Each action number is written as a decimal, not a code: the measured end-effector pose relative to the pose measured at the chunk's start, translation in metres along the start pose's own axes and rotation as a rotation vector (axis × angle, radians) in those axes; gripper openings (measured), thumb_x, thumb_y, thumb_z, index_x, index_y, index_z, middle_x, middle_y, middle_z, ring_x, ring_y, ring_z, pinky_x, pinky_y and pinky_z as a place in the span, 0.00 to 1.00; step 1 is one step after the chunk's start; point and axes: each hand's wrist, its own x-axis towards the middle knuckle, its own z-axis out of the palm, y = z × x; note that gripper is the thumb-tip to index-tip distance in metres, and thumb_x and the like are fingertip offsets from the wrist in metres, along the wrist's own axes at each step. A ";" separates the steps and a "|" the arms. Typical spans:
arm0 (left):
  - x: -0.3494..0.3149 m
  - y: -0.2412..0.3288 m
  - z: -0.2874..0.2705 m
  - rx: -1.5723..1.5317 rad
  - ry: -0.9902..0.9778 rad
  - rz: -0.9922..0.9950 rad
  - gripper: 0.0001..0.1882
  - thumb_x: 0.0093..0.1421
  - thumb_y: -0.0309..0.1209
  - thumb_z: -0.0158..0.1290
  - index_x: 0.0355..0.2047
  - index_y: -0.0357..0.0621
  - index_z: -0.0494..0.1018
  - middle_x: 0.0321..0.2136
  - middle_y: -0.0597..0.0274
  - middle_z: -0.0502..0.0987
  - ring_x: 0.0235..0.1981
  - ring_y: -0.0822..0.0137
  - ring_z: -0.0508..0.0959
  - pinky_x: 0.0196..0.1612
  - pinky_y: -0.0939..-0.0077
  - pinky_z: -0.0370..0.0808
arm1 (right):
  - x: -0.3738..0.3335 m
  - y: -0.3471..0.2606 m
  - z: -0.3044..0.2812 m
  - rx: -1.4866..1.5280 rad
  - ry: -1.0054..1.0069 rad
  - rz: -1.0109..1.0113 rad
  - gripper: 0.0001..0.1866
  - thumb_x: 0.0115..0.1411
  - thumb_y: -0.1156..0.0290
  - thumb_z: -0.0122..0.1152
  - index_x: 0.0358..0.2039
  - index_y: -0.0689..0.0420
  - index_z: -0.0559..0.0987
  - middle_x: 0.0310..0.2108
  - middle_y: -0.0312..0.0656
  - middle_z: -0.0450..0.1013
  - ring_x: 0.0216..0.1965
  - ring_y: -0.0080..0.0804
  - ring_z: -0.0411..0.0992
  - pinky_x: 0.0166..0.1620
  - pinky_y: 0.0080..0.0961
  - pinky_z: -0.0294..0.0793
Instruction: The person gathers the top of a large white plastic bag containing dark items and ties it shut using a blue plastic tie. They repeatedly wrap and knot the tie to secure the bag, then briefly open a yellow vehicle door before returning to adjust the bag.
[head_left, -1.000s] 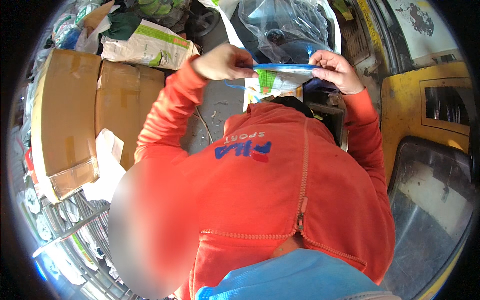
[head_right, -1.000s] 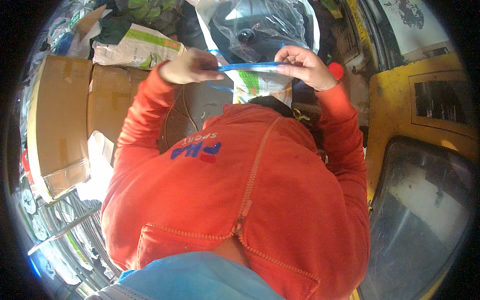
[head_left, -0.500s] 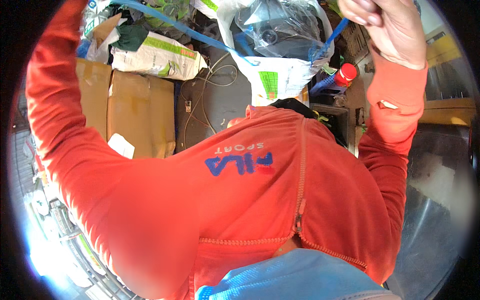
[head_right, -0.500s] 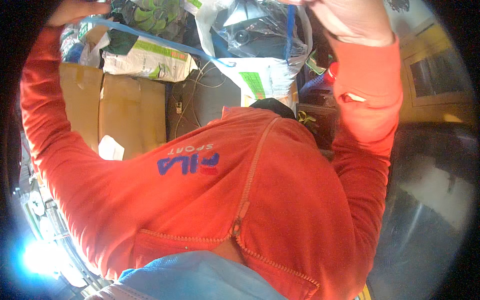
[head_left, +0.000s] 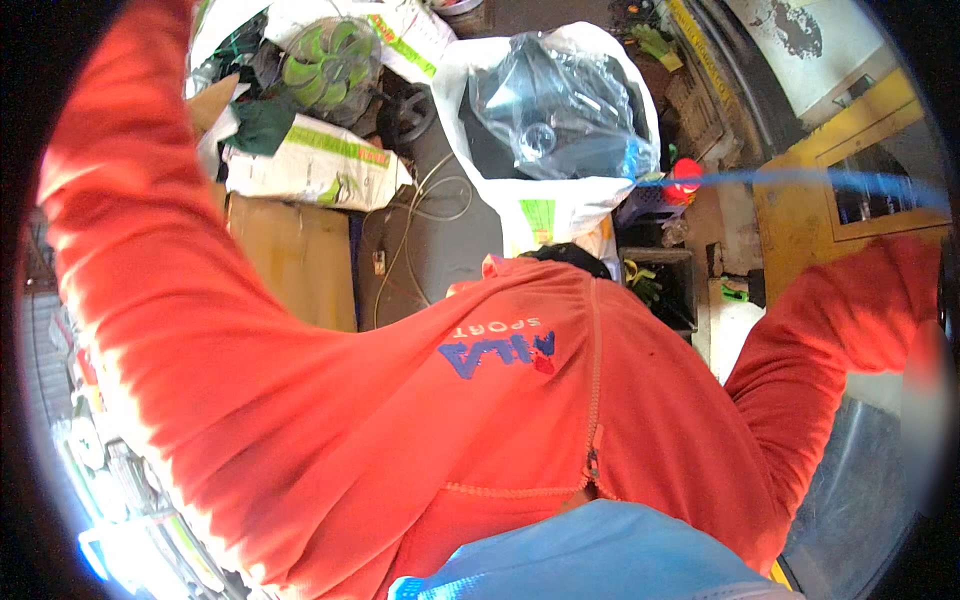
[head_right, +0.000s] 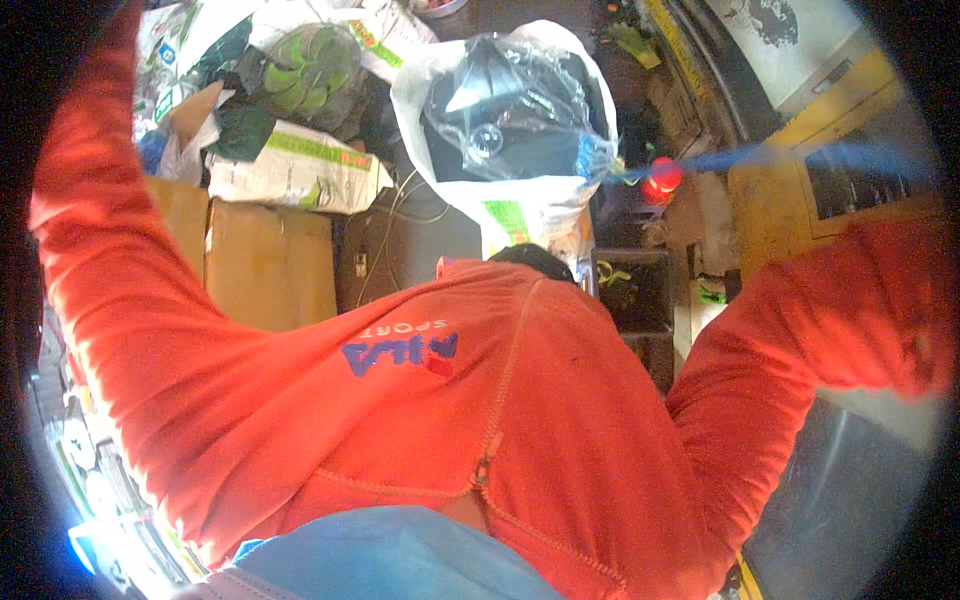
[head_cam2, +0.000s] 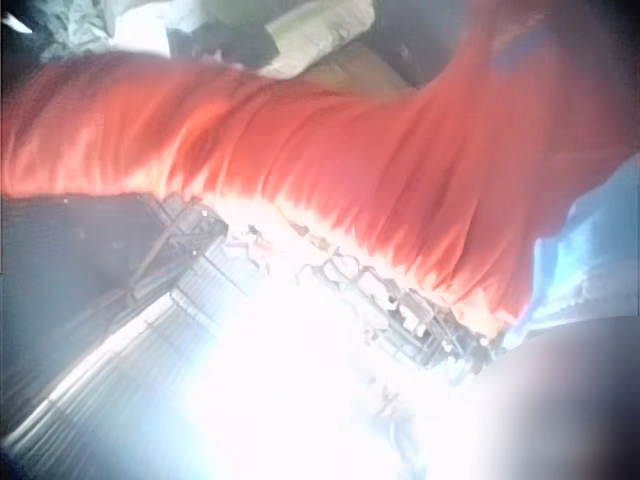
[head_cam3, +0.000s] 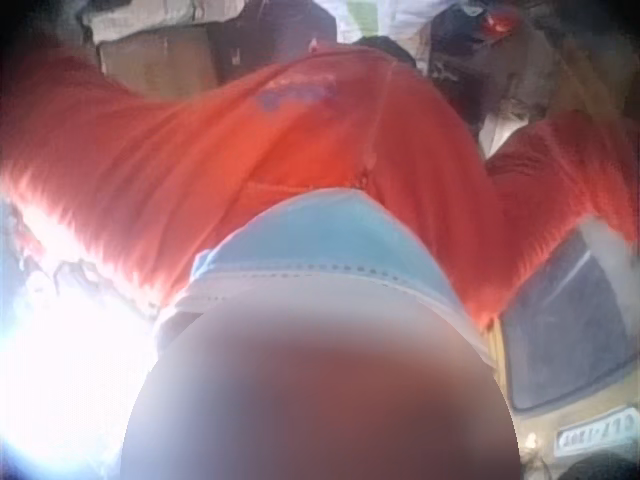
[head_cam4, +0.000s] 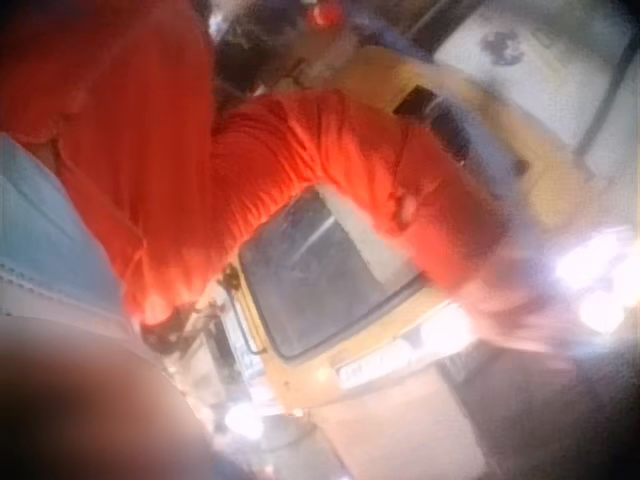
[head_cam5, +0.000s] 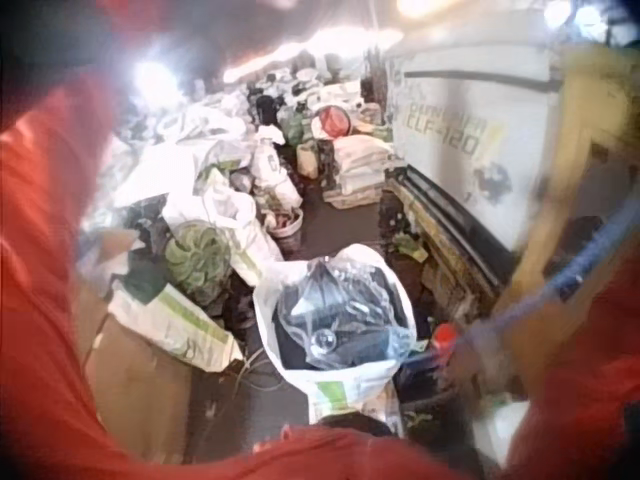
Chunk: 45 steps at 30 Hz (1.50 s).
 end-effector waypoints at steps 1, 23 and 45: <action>0.022 -0.003 0.021 -0.024 0.026 0.050 0.20 0.54 0.42 0.53 0.38 0.37 0.74 0.30 0.53 0.78 0.30 0.59 0.76 0.36 0.67 0.73 | -0.002 0.004 -0.011 -0.162 0.152 0.002 0.11 0.59 0.68 0.54 0.39 0.61 0.75 0.30 0.35 0.72 0.27 0.21 0.67 0.32 0.21 0.67; 0.140 0.047 0.487 -0.697 -0.303 0.379 0.18 0.46 0.43 0.51 0.19 0.39 0.76 0.18 0.47 0.75 0.21 0.52 0.74 0.29 0.60 0.70 | -0.048 0.283 0.483 -0.929 -0.859 0.484 0.13 0.52 0.61 0.57 0.32 0.56 0.80 0.29 0.48 0.76 0.32 0.47 0.75 0.37 0.38 0.73; 0.131 0.025 0.504 -1.278 -0.720 0.313 0.14 0.47 0.41 0.56 0.27 0.42 0.78 0.19 0.60 0.77 0.22 0.64 0.78 0.31 0.71 0.76 | -0.056 0.315 0.496 -1.169 -0.805 -0.225 0.17 0.51 0.67 0.53 0.42 0.52 0.65 0.32 0.38 0.68 0.28 0.38 0.72 0.28 0.36 0.73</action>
